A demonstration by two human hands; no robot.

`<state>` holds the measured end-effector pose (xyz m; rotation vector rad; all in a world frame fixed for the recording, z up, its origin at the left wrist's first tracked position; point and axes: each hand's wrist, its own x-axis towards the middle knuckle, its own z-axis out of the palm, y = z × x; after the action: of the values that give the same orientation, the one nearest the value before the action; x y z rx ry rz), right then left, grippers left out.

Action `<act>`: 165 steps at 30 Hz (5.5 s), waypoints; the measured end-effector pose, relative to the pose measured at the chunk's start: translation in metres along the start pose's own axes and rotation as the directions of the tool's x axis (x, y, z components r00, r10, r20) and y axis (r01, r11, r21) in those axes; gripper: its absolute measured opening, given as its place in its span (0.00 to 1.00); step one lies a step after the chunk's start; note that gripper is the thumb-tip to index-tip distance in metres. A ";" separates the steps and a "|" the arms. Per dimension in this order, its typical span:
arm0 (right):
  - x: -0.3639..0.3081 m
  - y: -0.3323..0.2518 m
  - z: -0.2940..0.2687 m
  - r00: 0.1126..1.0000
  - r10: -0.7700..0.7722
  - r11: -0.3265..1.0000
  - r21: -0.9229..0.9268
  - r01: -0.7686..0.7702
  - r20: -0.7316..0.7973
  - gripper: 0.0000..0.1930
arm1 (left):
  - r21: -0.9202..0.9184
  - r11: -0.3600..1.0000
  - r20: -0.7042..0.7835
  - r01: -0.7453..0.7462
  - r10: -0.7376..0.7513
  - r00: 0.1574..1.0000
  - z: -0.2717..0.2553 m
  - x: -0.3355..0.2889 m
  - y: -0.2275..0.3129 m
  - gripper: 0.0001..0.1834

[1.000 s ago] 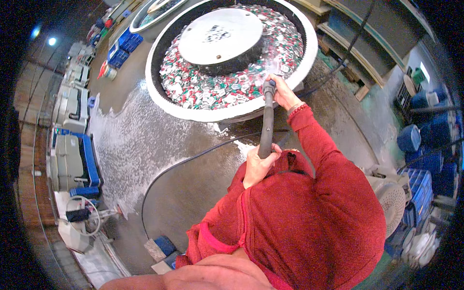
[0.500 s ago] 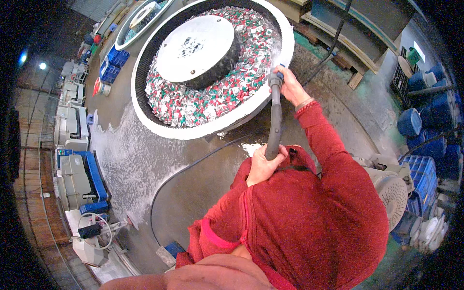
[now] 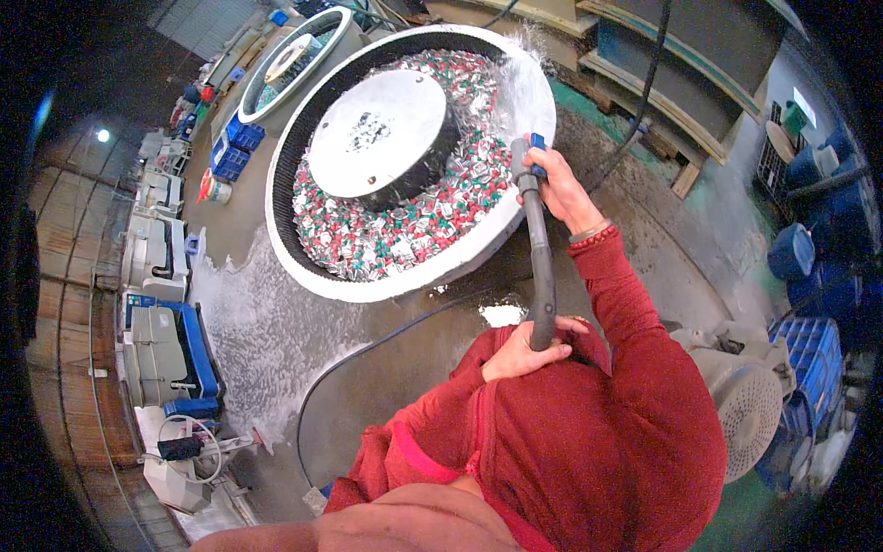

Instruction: The person is using a hose to spray water into a vibrating finishing machine bowl containing colorful parts. They move the hose to rinse the central plate and the circulating parts.

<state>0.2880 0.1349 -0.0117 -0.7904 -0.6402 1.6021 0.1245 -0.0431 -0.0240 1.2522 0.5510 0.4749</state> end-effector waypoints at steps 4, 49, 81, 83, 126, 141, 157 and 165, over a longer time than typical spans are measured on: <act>-0.008 -0.006 0.022 0.999 0.003 0.996 -0.084 0.001 0.044 0.31 | 0.014 0.993 0.008 -0.120 0.120 0.993 0.011 0.004 0.002 0.14; 0.130 -0.202 -0.192 0.800 0.369 0.921 -0.071 -0.384 0.473 0.24 | -0.077 0.983 -0.422 -0.164 0.117 0.899 0.163 0.390 0.017 0.04; 0.159 -0.192 -0.157 0.628 0.480 0.868 -0.228 -0.440 0.613 0.31 | 0.120 0.963 -0.682 -0.241 0.256 0.685 0.154 0.416 0.026 0.05; 0.166 -0.173 -0.157 0.616 0.547 0.829 -0.266 -0.492 0.566 0.28 | 0.118 0.953 -0.718 -0.279 0.276 0.639 0.152 0.409 0.027 0.05; -0.045 0.155 0.142 0.705 0.564 0.809 -0.456 -0.370 0.429 0.17 | 0.257 0.923 -0.959 -0.286 0.281 0.044 0.098 -0.096 -0.051 0.05; 0.006 0.237 0.238 0.686 0.671 0.685 -0.591 -0.426 0.283 0.15 | 0.261 0.935 -0.965 -0.240 0.250 -0.075 -0.020 -0.200 -0.046 0.08; 0.021 0.315 0.354 0.861 0.488 0.703 -0.648 -0.292 0.142 0.15 | 0.222 0.908 -0.950 -0.355 0.283 0.130 -0.143 -0.329 -0.038 0.04; -0.041 0.354 0.413 0.892 0.391 0.828 -0.509 -0.235 0.225 0.15 | 0.196 0.893 -0.850 -0.405 0.361 0.384 -0.156 -0.434 -0.047 0.04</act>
<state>-0.2494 0.0417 -0.0221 -1.0419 -1.2215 1.9343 -0.3090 -0.2042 -0.0470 1.0053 1.1115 1.5962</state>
